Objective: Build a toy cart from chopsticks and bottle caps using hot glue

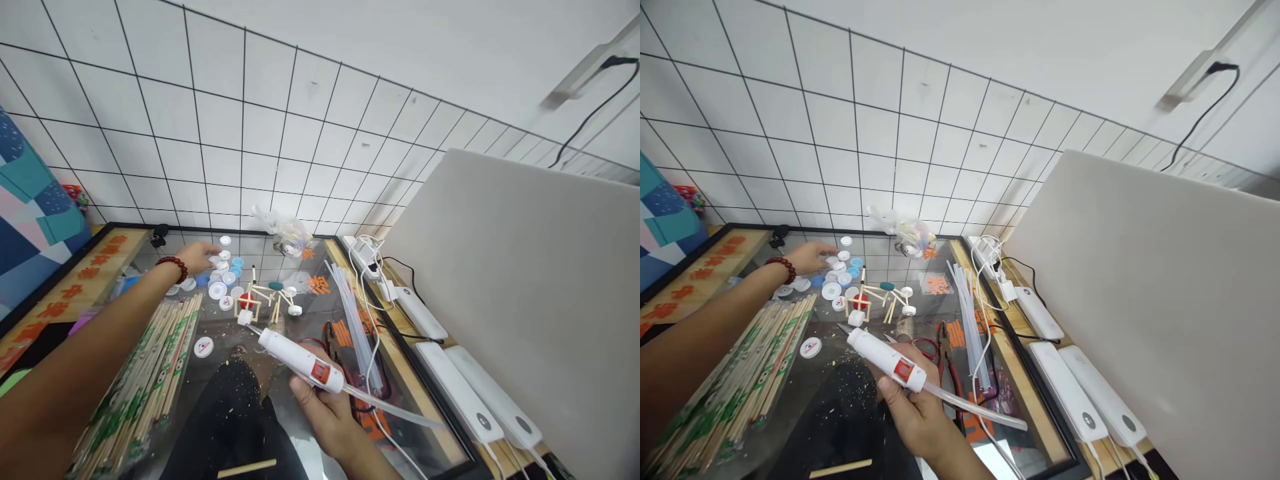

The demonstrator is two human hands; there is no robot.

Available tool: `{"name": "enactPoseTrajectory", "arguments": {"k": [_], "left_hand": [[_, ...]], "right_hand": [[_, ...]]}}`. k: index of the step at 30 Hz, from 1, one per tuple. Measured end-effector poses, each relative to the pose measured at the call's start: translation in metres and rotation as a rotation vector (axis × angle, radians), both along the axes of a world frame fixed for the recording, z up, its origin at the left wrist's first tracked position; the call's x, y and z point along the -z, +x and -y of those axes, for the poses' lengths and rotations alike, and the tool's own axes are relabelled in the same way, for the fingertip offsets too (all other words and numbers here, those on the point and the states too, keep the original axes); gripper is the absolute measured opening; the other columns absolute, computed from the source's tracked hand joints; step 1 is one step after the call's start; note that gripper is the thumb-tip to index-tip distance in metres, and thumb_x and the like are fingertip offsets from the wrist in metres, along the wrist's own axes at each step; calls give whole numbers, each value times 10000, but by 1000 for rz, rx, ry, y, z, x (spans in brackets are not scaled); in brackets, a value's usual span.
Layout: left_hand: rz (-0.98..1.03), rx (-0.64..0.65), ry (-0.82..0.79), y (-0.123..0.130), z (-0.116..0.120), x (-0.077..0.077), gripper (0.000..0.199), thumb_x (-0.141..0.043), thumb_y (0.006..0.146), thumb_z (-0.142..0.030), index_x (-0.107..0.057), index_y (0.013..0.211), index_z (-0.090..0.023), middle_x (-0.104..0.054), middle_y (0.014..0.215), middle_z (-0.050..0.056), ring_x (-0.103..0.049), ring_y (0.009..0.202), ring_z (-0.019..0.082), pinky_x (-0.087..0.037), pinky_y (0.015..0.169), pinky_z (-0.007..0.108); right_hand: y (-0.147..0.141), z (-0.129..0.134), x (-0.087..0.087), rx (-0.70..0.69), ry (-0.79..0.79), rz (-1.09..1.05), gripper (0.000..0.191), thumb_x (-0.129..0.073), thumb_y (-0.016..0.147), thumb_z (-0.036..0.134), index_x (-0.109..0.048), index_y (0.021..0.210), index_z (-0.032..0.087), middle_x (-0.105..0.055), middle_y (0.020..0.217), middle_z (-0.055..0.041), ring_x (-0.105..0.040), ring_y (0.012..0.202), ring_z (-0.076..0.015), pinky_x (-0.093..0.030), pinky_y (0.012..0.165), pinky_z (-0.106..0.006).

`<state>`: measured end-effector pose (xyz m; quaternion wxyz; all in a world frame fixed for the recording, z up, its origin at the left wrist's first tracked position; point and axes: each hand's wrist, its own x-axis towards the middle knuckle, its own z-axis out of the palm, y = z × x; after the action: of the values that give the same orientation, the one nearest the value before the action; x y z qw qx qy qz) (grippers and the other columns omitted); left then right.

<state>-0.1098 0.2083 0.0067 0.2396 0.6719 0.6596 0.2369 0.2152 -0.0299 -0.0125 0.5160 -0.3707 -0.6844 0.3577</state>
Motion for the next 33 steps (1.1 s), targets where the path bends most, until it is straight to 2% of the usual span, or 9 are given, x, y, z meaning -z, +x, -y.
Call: {"name": "enactPoseTrajectory", "arguments": {"k": [4,6,7,9,12,16,20,26,33], "left_hand": [[134,-44,10,-3,2,-1,253,-797,554,-108,-721,780,-194,-731,874,75,-643,984,276,-472,932,379],[370,-88,-11,-5,13,-8,184,-782,637,-174,-707,805,-184,-720,890,78,-644,969,254,-494,924,384],[607,-119,-51,-6,22,-13,164,-769,675,-192,-702,823,-171,-719,900,86,-647,957,245,-505,926,393],[823,-98,-99,-7,45,-25,157,-699,780,-293,-703,883,-174,-721,936,87,-659,944,225,-533,927,399],[952,-65,-152,2,89,-44,223,-653,828,-314,-729,997,-191,-723,1051,85,-667,957,200,-557,926,354],[1296,-91,-251,31,149,-51,187,-633,863,-261,-742,989,-176,-713,1007,85,-667,869,174,-600,856,299],[1438,-201,-271,52,191,-45,171,-567,917,-263,-719,859,-213,-689,902,66,-674,840,186,-632,793,304],[1480,-414,58,37,206,-29,184,-570,882,-131,-664,776,-249,-687,896,-14,-670,913,110,-593,879,186],[1330,-311,100,45,218,-5,286,-777,639,-116,-768,867,-289,-711,935,-23,-676,889,144,-596,841,218]], "right_hand": [[0,1,2,-2,-98,-49,257,-591,931,320,-666,1165,245,-723,971,-51,-686,855,-220,-574,832,-344],[-1,2,5,6,-113,-58,257,-594,931,322,-671,1159,234,-732,986,-59,-694,885,-228,-571,855,-354],[-1,2,6,12,-107,-56,248,-595,931,318,-679,1149,234,-737,1001,-61,-697,915,-234,-567,878,-361],[-1,2,8,16,-88,-50,233,-596,933,309,-694,1131,235,-746,1023,-63,-697,958,-242,-555,917,-376],[-4,0,7,8,-76,-40,237,-599,929,315,-705,1122,225,-753,1030,-69,-697,966,-250,-552,927,-395],[-8,-3,8,8,-57,-46,236,-619,914,334,-723,1089,215,-760,1007,-67,-698,959,-254,-552,924,-406],[-8,-8,13,43,-43,-95,232,-674,873,368,-738,1038,218,-758,987,-60,-696,930,-251,-555,886,-396],[3,-18,0,206,-51,-232,252,-689,854,417,-748,992,214,-766,947,-64,-706,906,-250,-548,883,-429],[7,-21,-14,269,-3,-302,220,-673,870,417,-747,962,231,-755,959,-58,-696,944,-240,-544,899,-421]]}}
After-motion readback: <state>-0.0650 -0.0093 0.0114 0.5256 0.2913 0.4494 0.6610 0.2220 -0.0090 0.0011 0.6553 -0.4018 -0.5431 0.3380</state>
